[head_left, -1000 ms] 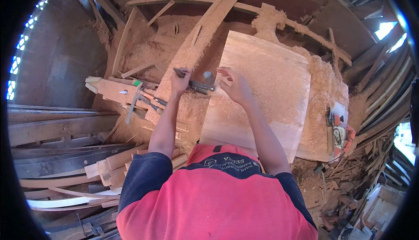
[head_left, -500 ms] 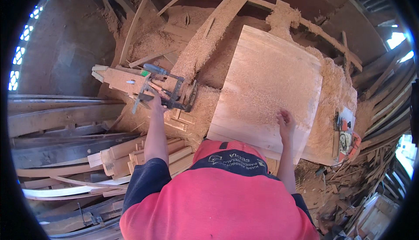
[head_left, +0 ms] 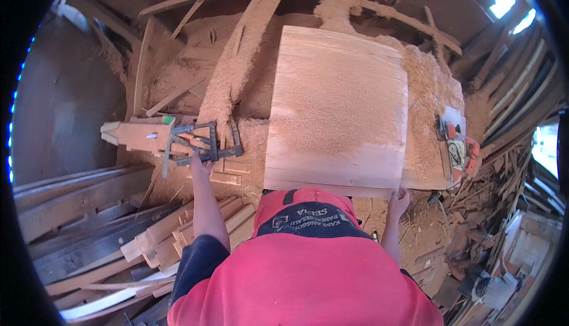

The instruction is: The person sands the surface and edges of a wooden board using a hand-held power sander and a small scraper tool, then applies a substance from a tube to the board.

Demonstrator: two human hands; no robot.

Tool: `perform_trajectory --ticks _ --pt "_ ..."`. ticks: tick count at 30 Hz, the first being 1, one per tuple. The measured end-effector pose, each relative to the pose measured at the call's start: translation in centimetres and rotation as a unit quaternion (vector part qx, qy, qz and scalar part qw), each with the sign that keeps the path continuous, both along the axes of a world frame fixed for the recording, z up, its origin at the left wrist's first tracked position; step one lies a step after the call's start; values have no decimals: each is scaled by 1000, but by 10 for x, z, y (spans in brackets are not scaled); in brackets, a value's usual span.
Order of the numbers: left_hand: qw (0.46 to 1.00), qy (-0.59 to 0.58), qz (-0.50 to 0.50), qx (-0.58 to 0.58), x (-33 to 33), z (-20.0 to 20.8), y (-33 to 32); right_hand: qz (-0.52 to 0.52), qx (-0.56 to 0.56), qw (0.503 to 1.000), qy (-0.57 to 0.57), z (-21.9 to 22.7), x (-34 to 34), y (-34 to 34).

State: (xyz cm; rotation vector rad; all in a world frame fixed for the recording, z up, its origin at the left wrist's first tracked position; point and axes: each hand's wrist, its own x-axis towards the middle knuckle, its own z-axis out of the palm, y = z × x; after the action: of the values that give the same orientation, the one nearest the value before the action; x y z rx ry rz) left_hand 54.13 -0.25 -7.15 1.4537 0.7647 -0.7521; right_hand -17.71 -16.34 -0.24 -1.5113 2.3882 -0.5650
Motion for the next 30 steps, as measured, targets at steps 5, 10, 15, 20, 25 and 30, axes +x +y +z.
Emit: perform_trajectory --ticks 5,10,15,20,25,30 --pt "874 -382 -285 95 -94 10 3 -33 -49 989 -137 -12 12 23" --pt "894 -87 -438 44 -220 64 -31 63 6 997 -53 -5 -9 27" --pt "799 -281 -531 33 -240 91 -31 125 -3 992 -21 14 -9 33" --pt "794 -355 -491 -49 -269 265 -52 168 47 979 -109 31 -29 32" --pt "669 -493 -498 -250 -377 414 -89 279 -26 939 -199 6 -51 22" --pt "626 -462 -504 -376 -499 462 -133 382 39 896 -225 28 -92 34"
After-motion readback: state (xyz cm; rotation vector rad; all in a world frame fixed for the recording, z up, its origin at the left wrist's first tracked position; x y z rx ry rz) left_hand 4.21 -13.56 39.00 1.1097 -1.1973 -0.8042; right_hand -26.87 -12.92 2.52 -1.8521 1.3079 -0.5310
